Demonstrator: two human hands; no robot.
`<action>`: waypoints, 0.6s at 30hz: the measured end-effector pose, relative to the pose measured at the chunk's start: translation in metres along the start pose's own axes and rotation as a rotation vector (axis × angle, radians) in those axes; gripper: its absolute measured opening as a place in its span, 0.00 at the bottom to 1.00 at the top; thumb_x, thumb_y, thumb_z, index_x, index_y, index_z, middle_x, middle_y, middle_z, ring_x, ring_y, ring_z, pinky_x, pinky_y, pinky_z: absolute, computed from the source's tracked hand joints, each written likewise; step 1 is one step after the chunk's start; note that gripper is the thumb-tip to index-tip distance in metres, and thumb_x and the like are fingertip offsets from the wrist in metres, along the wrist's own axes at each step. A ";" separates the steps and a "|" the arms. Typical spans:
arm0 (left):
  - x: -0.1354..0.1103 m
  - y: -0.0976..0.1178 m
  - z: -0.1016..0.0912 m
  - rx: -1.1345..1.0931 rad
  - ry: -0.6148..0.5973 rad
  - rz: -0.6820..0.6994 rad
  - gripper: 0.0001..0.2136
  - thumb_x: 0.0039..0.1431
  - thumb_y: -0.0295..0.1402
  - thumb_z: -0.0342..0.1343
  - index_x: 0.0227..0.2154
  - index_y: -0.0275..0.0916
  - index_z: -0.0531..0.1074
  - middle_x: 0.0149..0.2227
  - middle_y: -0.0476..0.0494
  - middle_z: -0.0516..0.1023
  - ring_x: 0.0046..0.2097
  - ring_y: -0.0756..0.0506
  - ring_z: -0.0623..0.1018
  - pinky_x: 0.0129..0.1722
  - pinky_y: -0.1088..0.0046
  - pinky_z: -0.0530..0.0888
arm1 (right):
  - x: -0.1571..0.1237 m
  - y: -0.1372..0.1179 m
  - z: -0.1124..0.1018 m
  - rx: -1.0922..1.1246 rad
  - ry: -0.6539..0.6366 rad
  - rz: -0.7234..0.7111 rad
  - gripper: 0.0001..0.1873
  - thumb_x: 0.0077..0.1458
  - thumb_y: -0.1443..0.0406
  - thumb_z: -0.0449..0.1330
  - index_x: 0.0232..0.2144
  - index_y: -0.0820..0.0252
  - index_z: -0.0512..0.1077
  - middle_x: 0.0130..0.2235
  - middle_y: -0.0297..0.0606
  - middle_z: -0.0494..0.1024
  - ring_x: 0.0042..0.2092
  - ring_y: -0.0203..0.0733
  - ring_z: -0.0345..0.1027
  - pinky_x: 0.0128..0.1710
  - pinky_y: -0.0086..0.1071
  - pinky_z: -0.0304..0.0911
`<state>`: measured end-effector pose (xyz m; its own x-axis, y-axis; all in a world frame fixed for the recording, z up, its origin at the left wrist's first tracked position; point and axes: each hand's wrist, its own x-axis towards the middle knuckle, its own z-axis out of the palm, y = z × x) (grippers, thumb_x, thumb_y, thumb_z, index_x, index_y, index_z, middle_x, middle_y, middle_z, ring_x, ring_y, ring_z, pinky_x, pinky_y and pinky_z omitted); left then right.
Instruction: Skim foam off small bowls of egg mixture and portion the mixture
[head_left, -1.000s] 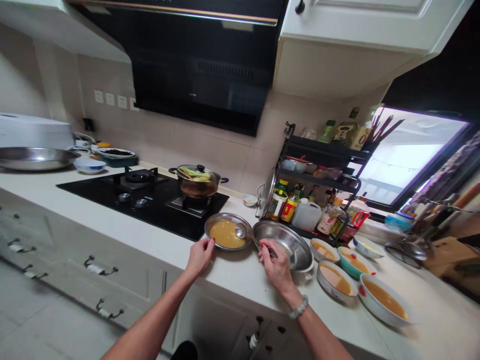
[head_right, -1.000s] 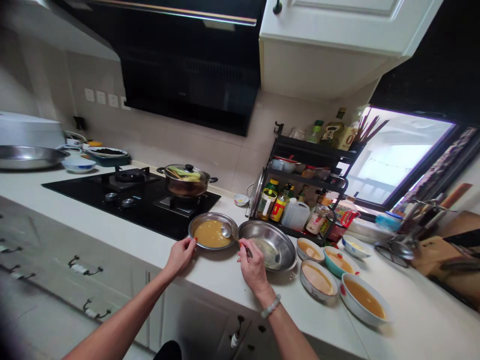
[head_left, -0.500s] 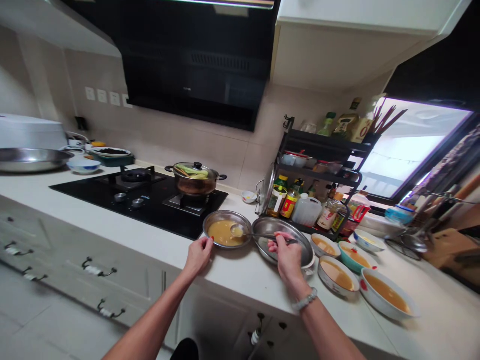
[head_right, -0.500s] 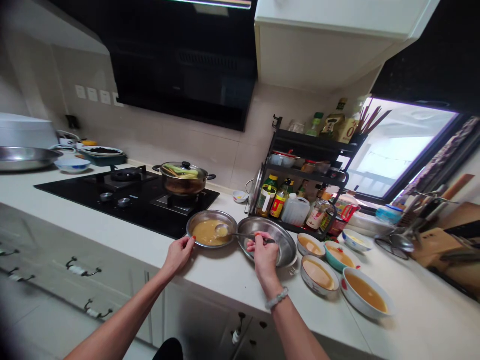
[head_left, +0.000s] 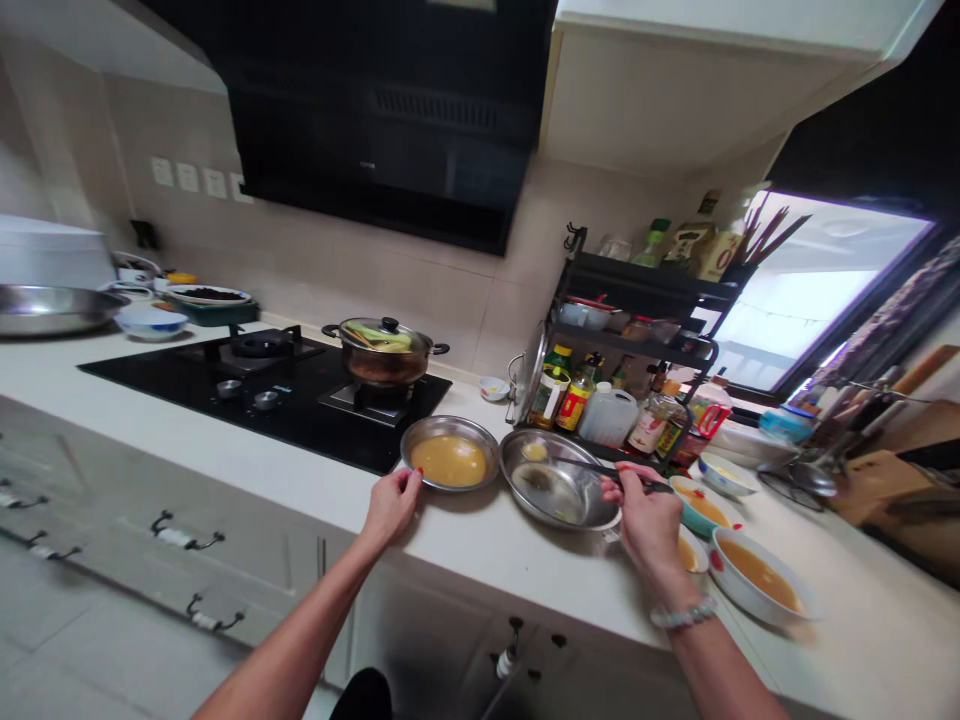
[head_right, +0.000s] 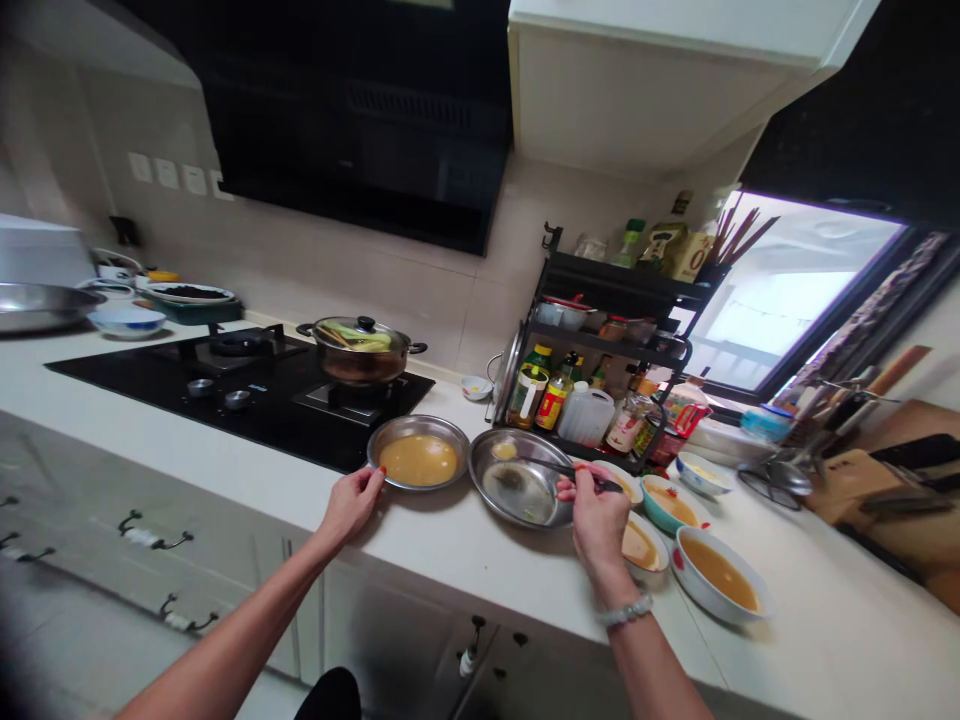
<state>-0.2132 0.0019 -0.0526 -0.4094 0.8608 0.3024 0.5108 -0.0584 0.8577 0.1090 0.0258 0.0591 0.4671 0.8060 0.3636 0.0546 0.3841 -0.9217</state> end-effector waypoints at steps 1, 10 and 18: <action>0.000 0.000 0.000 0.000 0.001 0.002 0.21 0.57 0.47 0.43 0.18 0.38 0.68 0.17 0.49 0.70 0.23 0.49 0.67 0.25 0.74 0.59 | -0.001 0.001 -0.006 -0.064 -0.018 -0.027 0.14 0.40 0.57 0.63 0.29 0.61 0.70 0.17 0.33 0.72 0.18 0.39 0.66 0.17 0.31 0.62; 0.001 -0.001 0.001 -0.002 0.005 0.020 0.21 0.57 0.47 0.43 0.17 0.39 0.67 0.16 0.49 0.69 0.23 0.49 0.66 0.25 0.74 0.59 | -0.028 0.010 -0.028 -0.274 -0.344 -0.386 0.13 0.46 0.56 0.61 0.32 0.57 0.75 0.27 0.38 0.75 0.23 0.40 0.68 0.25 0.36 0.68; 0.000 0.000 0.000 -0.001 0.004 0.024 0.20 0.57 0.46 0.42 0.18 0.39 0.66 0.17 0.49 0.69 0.23 0.49 0.66 0.25 0.74 0.58 | -0.067 0.013 0.025 -0.075 -0.436 -0.304 0.11 0.52 0.59 0.59 0.36 0.57 0.75 0.27 0.36 0.75 0.22 0.38 0.68 0.25 0.34 0.68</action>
<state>-0.2131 0.0013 -0.0523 -0.3997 0.8572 0.3247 0.5201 -0.0796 0.8504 0.0558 -0.0120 0.0263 0.0114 0.7817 0.6236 0.2004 0.6092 -0.7673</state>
